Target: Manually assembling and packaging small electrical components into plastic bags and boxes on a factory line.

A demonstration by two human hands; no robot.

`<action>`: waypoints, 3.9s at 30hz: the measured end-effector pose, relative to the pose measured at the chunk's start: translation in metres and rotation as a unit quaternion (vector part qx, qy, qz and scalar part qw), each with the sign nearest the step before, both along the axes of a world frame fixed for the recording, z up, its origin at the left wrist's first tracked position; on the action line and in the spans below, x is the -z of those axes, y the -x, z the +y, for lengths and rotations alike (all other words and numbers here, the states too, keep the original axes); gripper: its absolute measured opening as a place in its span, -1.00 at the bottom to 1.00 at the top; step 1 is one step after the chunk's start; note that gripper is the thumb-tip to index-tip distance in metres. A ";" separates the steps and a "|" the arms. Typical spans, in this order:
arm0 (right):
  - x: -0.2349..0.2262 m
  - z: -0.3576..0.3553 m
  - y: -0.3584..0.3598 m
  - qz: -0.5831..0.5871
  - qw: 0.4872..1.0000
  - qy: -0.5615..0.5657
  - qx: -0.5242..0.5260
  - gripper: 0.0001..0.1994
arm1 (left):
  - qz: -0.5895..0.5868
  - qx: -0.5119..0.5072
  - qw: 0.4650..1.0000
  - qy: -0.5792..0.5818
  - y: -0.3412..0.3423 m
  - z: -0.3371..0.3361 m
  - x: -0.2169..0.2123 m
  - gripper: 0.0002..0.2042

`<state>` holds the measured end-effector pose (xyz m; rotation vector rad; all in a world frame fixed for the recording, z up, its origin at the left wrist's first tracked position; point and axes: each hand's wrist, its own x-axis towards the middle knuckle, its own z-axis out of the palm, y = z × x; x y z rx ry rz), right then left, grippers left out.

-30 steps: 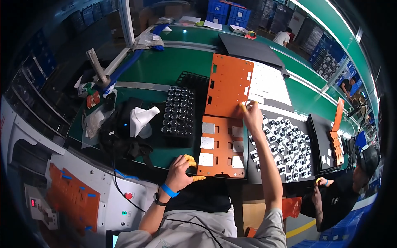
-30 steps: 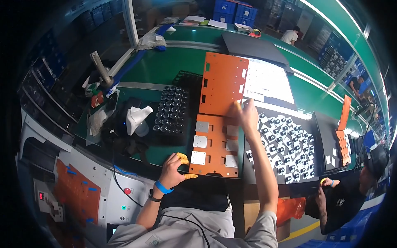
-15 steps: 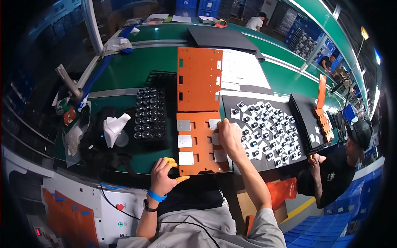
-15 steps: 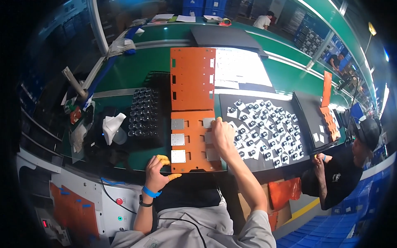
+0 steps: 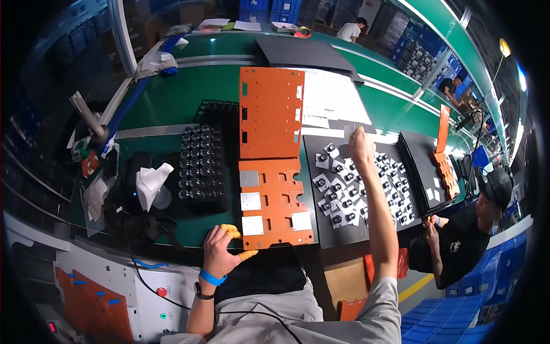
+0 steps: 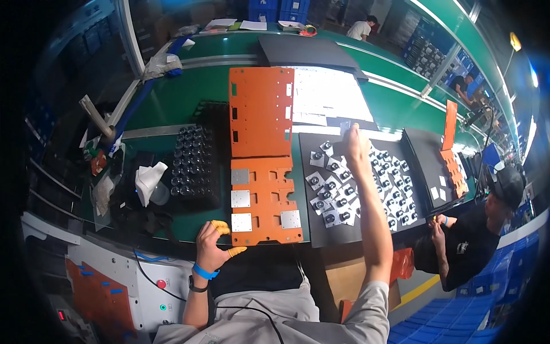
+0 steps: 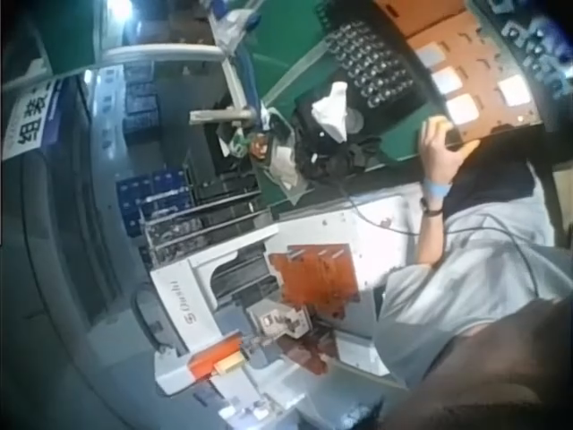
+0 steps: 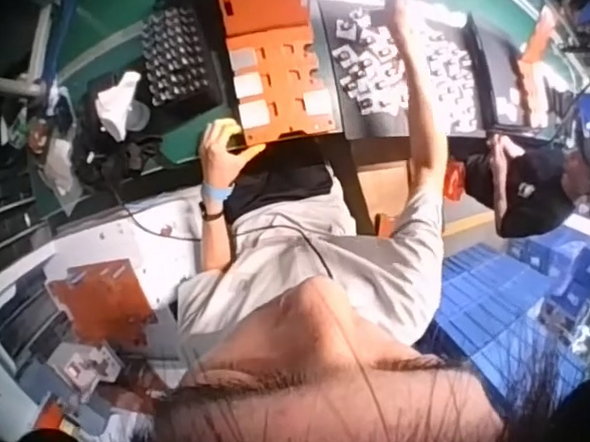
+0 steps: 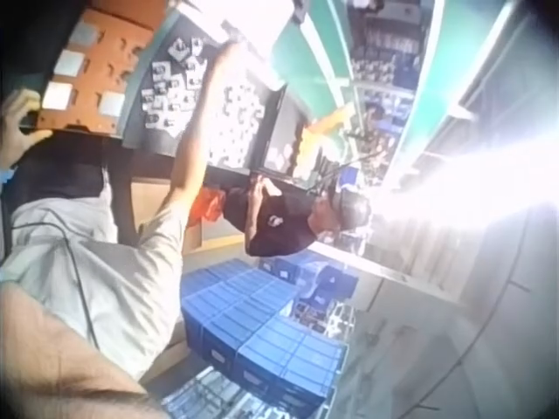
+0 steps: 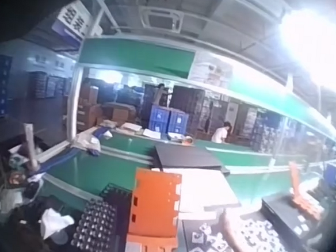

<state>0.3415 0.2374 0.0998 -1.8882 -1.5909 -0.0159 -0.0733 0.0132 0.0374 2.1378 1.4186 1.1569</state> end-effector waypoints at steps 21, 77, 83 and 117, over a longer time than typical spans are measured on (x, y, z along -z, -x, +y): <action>-0.001 0.029 -0.025 -0.457 0.866 0.160 -0.123 -0.93 | 0.009 -0.003 1.000 -0.007 -0.001 0.001 0.000 -0.54; 0.005 -0.167 0.045 0.124 0.989 -0.009 -0.086 -0.88 | -0.174 -0.108 0.956 0.208 -0.037 0.013 -0.011 -0.73; 0.025 -0.118 0.019 -0.144 0.985 -0.069 -0.062 -0.92 | -0.210 -0.101 0.949 0.211 -0.034 0.012 -0.002 -0.73; -0.029 -0.212 0.130 -0.171 0.801 -0.188 -0.542 -0.83 | -0.337 0.159 0.834 0.407 -0.048 -0.001 -0.033 -0.82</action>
